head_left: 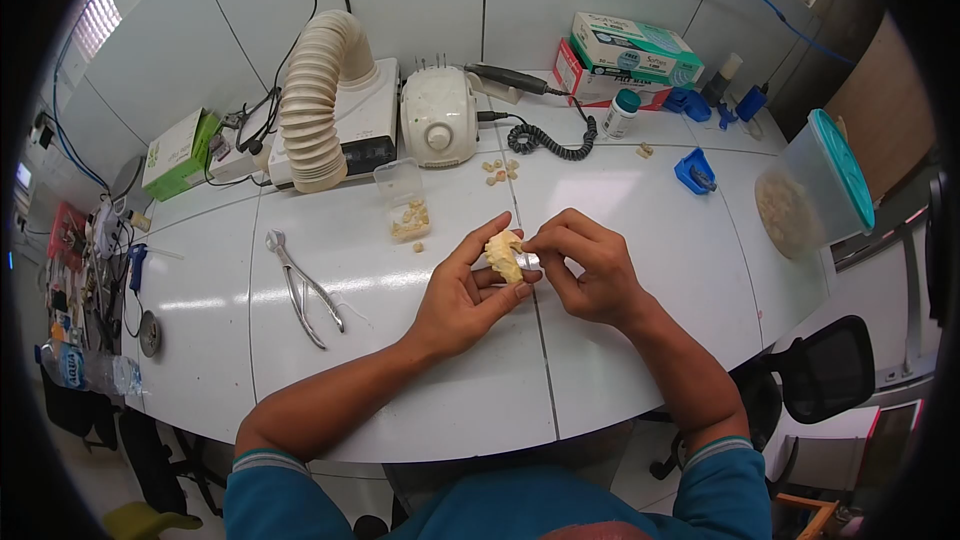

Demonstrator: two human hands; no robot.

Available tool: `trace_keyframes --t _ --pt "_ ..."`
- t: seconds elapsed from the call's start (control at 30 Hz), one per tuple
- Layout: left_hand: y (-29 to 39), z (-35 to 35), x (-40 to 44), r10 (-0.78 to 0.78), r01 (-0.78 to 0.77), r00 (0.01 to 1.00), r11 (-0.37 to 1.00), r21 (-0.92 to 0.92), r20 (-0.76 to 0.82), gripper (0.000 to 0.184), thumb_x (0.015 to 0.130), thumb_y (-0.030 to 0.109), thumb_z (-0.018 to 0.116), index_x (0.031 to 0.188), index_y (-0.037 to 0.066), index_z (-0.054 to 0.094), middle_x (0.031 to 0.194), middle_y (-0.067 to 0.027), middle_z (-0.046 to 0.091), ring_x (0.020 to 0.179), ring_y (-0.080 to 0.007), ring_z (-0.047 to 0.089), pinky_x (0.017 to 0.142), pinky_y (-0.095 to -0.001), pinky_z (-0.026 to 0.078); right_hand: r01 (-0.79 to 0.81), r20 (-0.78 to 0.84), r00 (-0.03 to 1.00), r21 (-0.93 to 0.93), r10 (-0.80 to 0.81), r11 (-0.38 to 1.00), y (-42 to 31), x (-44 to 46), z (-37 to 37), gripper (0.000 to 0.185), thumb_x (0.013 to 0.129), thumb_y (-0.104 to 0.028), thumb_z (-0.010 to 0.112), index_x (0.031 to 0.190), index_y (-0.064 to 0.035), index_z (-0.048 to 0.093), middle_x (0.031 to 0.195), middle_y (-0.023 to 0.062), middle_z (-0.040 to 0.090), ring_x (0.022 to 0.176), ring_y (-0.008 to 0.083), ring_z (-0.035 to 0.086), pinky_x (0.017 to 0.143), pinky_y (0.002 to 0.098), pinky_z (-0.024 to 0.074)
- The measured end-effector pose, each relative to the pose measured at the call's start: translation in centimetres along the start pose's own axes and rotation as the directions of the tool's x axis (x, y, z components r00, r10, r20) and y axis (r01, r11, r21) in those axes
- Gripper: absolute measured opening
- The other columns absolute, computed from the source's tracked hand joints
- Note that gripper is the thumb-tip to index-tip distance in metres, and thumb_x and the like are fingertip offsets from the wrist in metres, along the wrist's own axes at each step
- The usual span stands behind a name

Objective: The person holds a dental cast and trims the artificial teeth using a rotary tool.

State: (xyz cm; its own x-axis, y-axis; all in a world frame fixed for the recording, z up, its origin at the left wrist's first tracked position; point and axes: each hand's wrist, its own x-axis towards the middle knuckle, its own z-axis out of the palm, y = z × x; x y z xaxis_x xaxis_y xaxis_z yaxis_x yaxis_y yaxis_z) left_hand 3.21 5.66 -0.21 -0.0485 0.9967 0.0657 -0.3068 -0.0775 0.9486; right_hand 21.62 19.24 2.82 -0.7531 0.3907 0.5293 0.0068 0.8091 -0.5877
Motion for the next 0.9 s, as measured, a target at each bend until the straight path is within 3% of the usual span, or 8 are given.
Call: trace_keyframes --t 0.37,0.67,0.77,0.9 --pt "-0.1 0.0 0.0 0.008 -0.008 1.000 1.000 0.016 -0.005 0.087 0.105 0.000 0.073 0.175 0.003 0.021 0.156 -0.0165 0.054 0.135 -0.0292 0.068 0.115 -0.0394 0.059 0.015 0.003 1.000 0.006 -0.015 1.000 0.4 -0.1 0.2 0.026 0.089 0.013 0.068 0.109 -0.0017 0.077 0.101 0.0109 0.071 0.084 0.0258 0.077 0.071 0.0368 0.0620" --pt "-0.2 -0.1 -0.1 0.007 -0.007 1.000 0.999 0.044 -0.008 0.086 0.105 0.005 0.076 0.175 0.004 0.026 0.149 -0.0125 0.057 0.129 -0.0200 0.065 0.115 -0.0368 0.057 -0.072 -0.089 0.993 0.052 0.077 0.996 0.5 -0.1 0.5 0.007 0.094 0.003 0.079 0.099 -0.0012 0.076 0.091 0.0103 0.077 0.071 0.0223 0.075 0.065 0.0337 0.0593" --pt "-0.2 -0.1 -0.1 0.010 -0.010 1.000 0.999 0.048 -0.007 0.086 0.105 0.007 0.077 0.175 0.004 0.027 0.146 -0.0113 0.057 0.128 -0.0191 0.064 0.115 -0.0359 0.057 -0.103 -0.061 0.993 0.029 0.105 0.994 0.7 -0.3 0.2 0.006 0.094 0.002 0.082 0.098 0.0006 0.078 0.090 0.0102 0.079 0.073 0.0168 0.077 0.067 0.0291 0.0607" --pt "-0.3 -0.1 0.2 0.029 -0.028 1.000 0.996 0.082 -0.008 0.088 0.105 0.011 0.079 0.176 0.007 0.028 0.141 -0.0103 0.057 0.123 -0.0172 0.063 0.112 -0.0342 0.055 -0.110 -0.102 0.988 0.023 0.112 0.994 1.2 -0.4 0.6 0.010 0.098 0.002 0.076 0.108 0.0010 0.077 0.090 0.0103 0.079 0.078 0.0187 0.078 0.069 0.0308 0.0609"
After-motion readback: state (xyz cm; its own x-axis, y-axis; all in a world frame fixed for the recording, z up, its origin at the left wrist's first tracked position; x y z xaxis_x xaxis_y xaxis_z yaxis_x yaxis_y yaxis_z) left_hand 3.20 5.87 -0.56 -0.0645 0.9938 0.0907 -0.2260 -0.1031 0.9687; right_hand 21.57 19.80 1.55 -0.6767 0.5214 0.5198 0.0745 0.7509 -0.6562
